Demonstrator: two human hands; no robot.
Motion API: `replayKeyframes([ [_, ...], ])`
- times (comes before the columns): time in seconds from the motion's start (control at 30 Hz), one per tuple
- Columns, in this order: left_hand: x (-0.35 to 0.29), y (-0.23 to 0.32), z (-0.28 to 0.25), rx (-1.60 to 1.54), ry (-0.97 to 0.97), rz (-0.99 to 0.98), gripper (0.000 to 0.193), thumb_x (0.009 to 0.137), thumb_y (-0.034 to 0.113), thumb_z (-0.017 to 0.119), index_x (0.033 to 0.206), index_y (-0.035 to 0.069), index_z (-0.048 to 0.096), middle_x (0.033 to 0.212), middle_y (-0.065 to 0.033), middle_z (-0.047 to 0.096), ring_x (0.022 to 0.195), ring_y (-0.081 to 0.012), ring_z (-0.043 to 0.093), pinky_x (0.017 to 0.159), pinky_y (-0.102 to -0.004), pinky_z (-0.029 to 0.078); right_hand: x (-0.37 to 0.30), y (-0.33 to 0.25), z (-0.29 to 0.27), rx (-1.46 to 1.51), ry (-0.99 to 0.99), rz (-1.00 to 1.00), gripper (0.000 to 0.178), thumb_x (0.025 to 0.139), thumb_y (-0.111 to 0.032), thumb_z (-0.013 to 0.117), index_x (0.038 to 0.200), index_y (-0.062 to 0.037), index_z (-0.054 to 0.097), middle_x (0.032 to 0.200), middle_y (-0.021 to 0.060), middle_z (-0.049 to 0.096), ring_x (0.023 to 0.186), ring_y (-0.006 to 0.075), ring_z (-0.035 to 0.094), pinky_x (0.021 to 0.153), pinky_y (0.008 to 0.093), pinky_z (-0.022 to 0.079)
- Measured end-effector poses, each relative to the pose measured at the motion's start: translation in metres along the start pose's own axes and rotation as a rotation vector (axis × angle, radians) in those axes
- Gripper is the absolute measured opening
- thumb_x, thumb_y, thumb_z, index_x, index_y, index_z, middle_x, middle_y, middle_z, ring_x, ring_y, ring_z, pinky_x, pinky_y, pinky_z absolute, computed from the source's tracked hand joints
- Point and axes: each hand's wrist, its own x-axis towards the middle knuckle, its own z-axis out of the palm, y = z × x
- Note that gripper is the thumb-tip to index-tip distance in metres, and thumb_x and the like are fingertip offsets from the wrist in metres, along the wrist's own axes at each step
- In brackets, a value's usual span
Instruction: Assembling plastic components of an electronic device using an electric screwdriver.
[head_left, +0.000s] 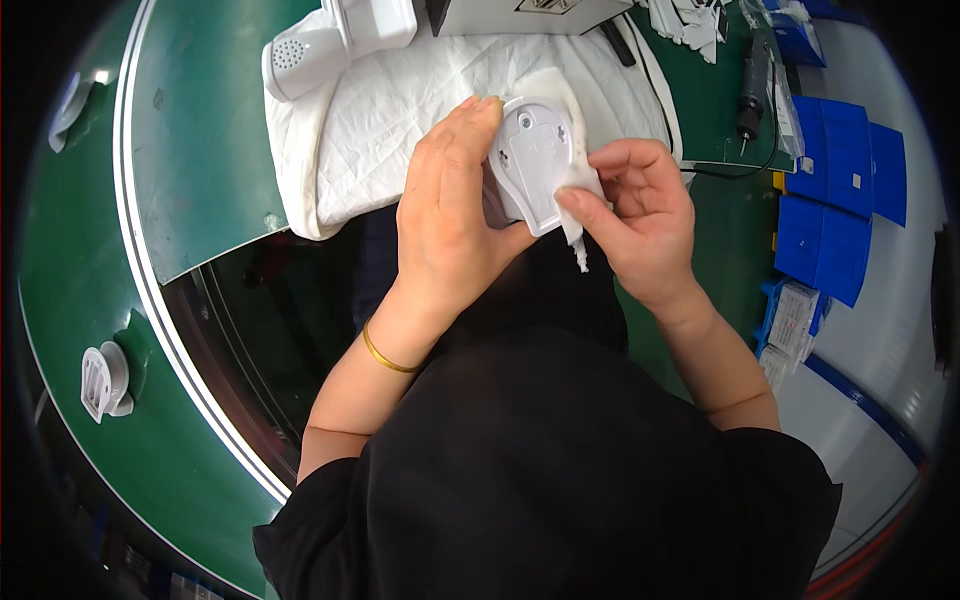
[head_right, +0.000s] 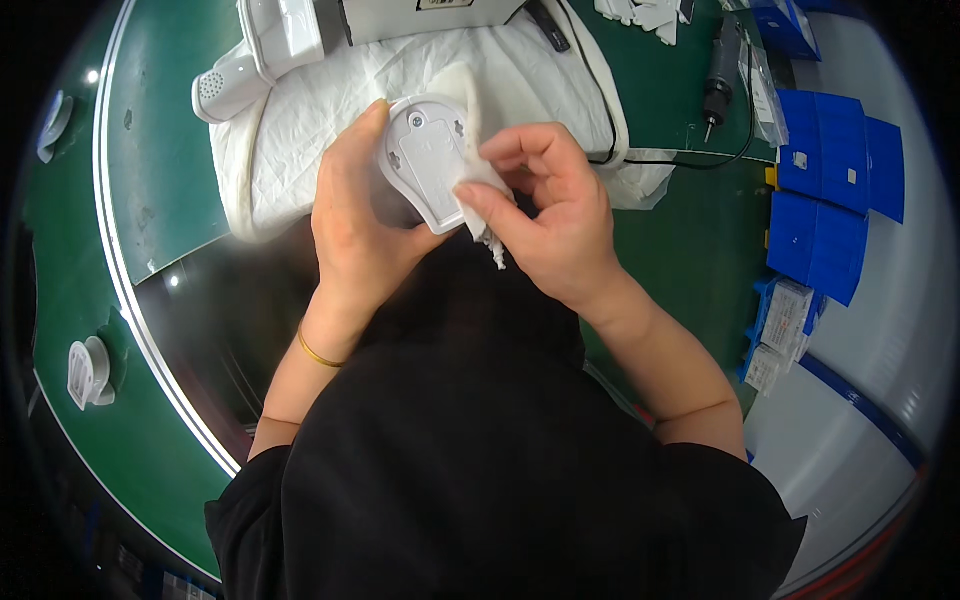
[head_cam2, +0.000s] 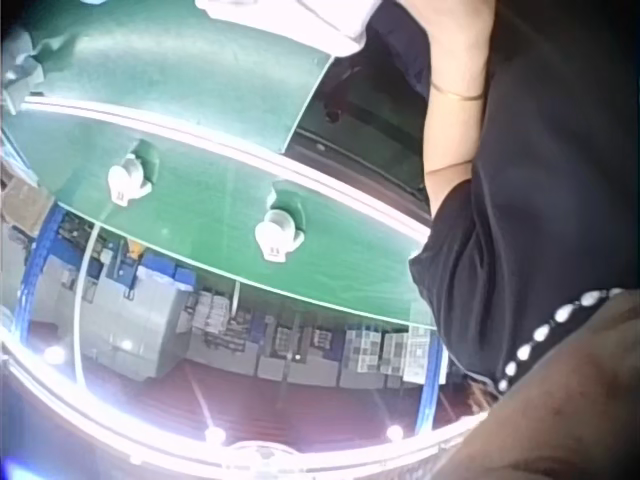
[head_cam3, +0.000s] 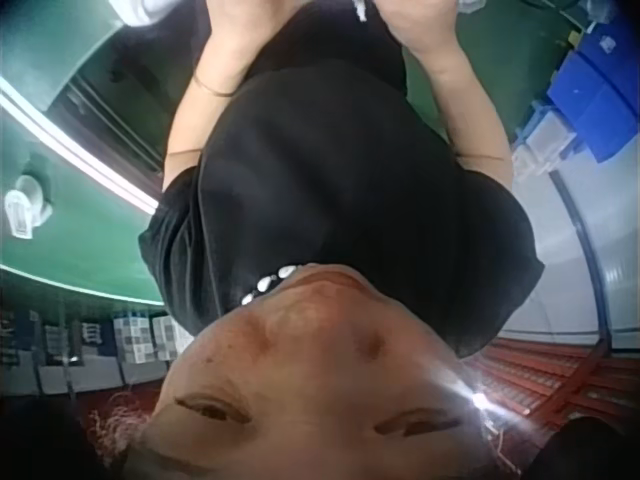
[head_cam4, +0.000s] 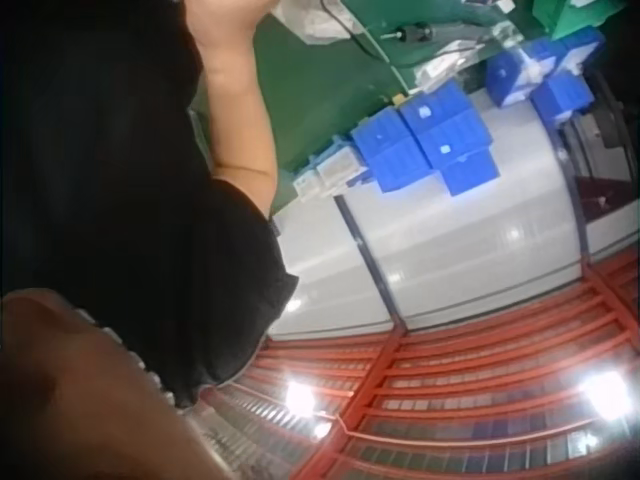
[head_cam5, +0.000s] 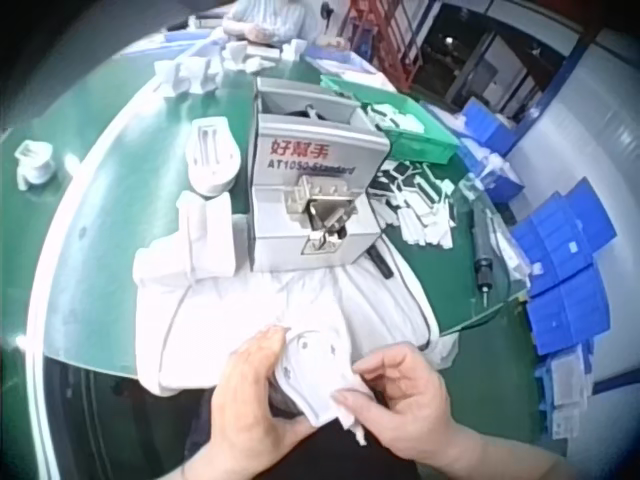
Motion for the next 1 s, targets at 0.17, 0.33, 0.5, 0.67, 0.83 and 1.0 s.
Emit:
replayKeyframes([
  [0.17,-0.001,0.005,-0.006,-0.066,-0.042,-0.098,0.087,0.056,0.011,0.092,0.132,-0.002,0.051,0.128,-0.0182,0.060,0.121,-0.0383,0.058,0.099,-0.0446,0.051,0.009,0.005,-0.007,0.172,-0.050,0.082,0.029,0.088,0.007,0.071,0.111,-0.0009,0.056,0.102,0.0033,0.060,0.095,0.0107,0.061,0.084,0.0255,0.052],
  [0.33,-0.001,0.005,-0.007,-0.062,-0.061,-0.091,0.087,0.057,0.010,0.091,0.133,-0.002,0.050,0.129,-0.0187,0.059,0.122,-0.0386,0.058,0.101,-0.0445,0.050,-0.001,0.002,-0.004,0.174,-0.079,0.177,0.018,0.086,0.005,0.073,0.097,-0.0015,0.060,0.097,0.0008,0.060,0.088,0.0076,0.060,0.078,0.0229,0.050],
  [0.5,-0.002,0.007,-0.009,-0.054,-0.079,-0.115,0.088,0.057,0.009,0.091,0.134,-0.003,0.049,0.130,-0.0189,0.059,0.123,-0.0385,0.057,0.101,-0.0443,0.050,0.032,0.007,0.005,-0.100,-0.002,-0.009,0.021,0.085,0.002,0.076,0.098,-0.0021,0.060,0.093,-0.0001,0.059,0.082,0.0075,0.061,0.073,0.0222,0.050],
  [0.67,-0.004,0.003,-0.008,-0.059,-0.065,-0.087,0.088,0.057,0.009,0.091,0.134,-0.003,0.049,0.130,-0.0191,0.058,0.123,-0.0386,0.057,0.101,-0.0441,0.050,0.005,0.007,0.006,0.042,-0.133,0.131,0.027,0.085,-0.004,0.078,0.093,-0.0076,0.052,0.089,-0.0024,0.057,0.078,0.0047,0.057,0.069,0.0200,0.047],
  [0.83,0.000,0.001,-0.012,-0.015,-0.073,-0.039,0.096,0.057,0.015,0.095,0.139,-0.001,0.047,0.129,-0.0196,0.059,0.117,-0.0351,0.061,0.098,-0.0408,0.051,0.043,0.000,0.016,0.172,0.095,0.048,0.022,0.087,-0.006,0.076,0.093,-0.0073,0.054,0.083,-0.0027,0.060,0.073,0.0036,0.055,0.065,0.0188,0.045],
  [1.0,0.000,0.002,-0.035,-0.338,-0.230,-0.257,0.096,0.061,0.014,0.094,0.142,0.000,0.043,0.136,-0.0158,0.055,0.126,-0.0294,0.057,0.102,-0.0400,0.050,0.097,0.015,-0.039,0.073,0.338,-0.293,0.018,0.086,-0.008,0.078,0.092,-0.0042,0.061,0.082,0.0013,0.066,0.070,0.0048,0.058,0.062,0.0184,0.045],
])
